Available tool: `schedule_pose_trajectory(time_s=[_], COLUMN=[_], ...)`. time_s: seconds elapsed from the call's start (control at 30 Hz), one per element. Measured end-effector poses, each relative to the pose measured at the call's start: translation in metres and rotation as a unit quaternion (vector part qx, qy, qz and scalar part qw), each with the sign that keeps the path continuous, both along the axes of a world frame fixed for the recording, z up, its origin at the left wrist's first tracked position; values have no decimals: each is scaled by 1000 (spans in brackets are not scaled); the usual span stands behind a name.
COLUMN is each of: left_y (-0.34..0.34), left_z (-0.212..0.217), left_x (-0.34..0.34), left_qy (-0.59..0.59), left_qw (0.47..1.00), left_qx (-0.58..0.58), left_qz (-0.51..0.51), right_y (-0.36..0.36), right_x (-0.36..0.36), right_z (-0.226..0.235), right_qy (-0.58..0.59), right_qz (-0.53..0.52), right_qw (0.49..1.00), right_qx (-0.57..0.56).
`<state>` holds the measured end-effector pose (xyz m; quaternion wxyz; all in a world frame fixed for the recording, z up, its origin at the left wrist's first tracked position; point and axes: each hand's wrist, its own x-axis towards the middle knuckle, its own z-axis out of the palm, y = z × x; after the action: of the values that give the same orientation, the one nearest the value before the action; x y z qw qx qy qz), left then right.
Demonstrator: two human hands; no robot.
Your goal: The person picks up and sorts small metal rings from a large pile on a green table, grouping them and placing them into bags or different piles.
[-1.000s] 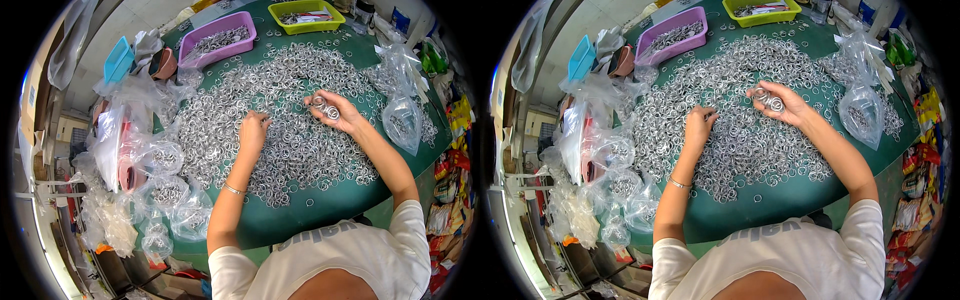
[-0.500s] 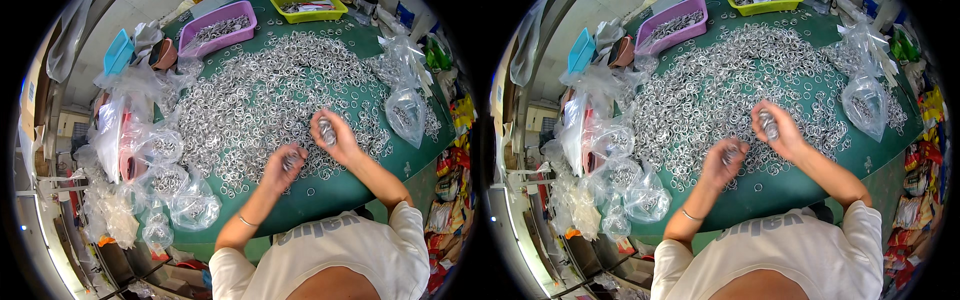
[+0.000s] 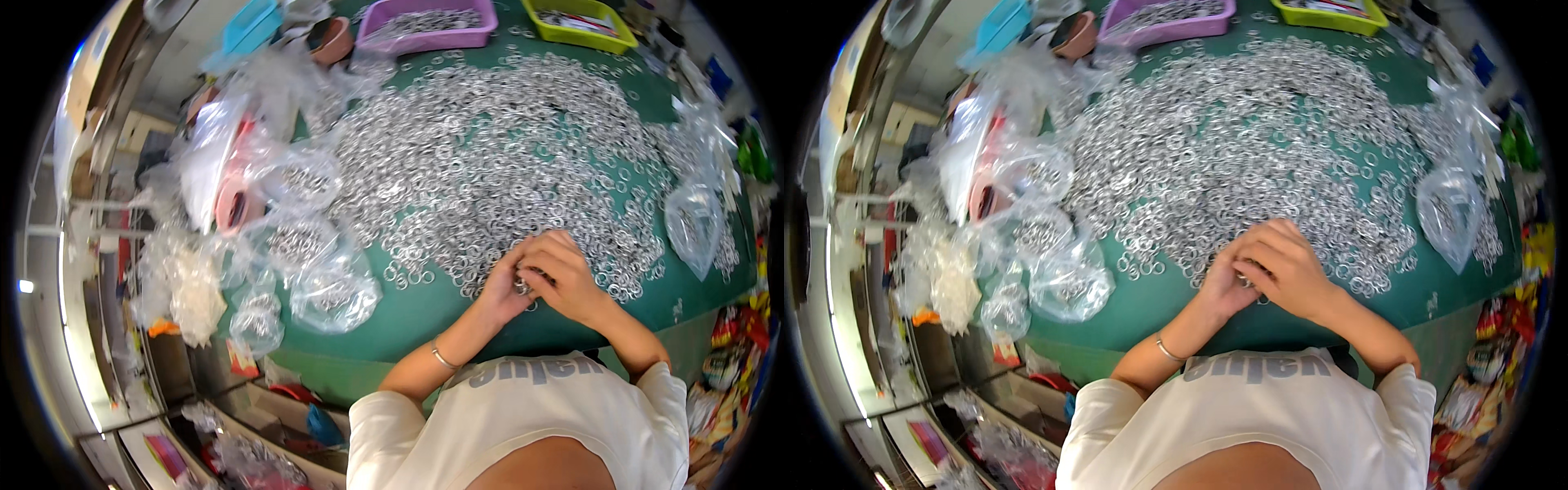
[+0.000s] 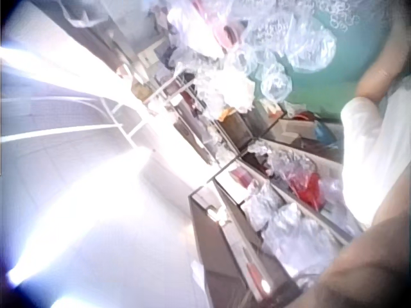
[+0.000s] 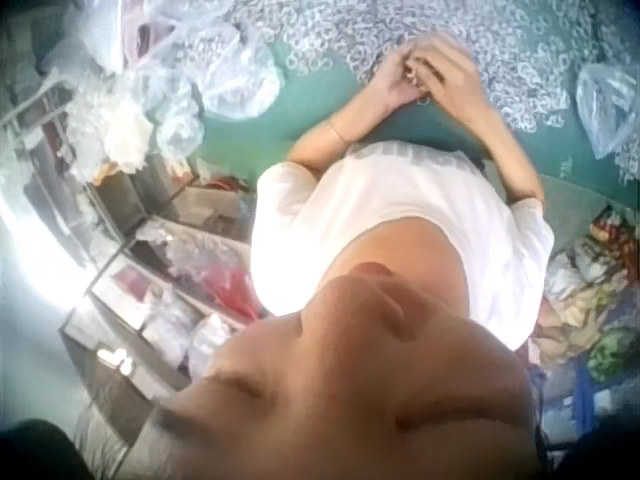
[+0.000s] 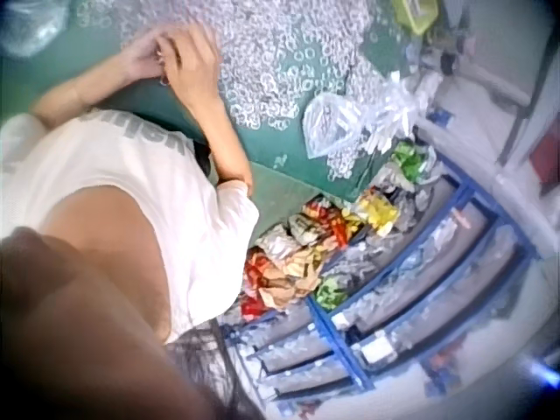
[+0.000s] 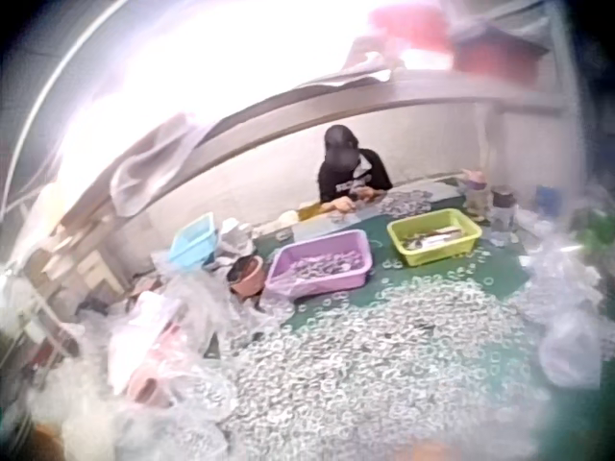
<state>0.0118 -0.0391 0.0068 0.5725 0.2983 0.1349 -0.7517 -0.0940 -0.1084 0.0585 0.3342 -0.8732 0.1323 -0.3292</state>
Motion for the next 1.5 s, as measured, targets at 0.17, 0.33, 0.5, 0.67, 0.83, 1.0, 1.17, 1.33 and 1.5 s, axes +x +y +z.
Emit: schedule_pose_trajectory(time_s=[0.17,0.33,0.5,0.67,0.83,1.0,1.17,1.33,1.5], left_y=[12,55,81,69,53,12,27,41,18], left_z=[-6,19,31,48,71,111,99,75,30], left_x=[9,46,84,163,287,292,269,156,80], left_qy=[-5,-177,-269,-334,-235,-399,-427,-603,-862], left_qw=[995,979,952,913,889,833,835,767,447], left_qx=[-101,-86,-15,-15,1,40,7,-133,-209], left_qz=[21,61,147,234,392,381,347,175,-115], right_y=[9,13,18,25,33,29,11,-13,-20], right_x=[-7,-15,-21,-24,-23,-31,-49,-60,-6], right_z=[2,-12,-21,-26,-31,-34,-26,-26,-38], right_qy=[-78,-43,-26,-13,-35,-44,-15,70,143], right_qz=[-15,-7,-11,-13,1,-33,-102,-204,-163], right_qw=[994,978,963,953,940,935,935,957,973], right_qx=[78,203,269,301,339,351,340,196,-81])
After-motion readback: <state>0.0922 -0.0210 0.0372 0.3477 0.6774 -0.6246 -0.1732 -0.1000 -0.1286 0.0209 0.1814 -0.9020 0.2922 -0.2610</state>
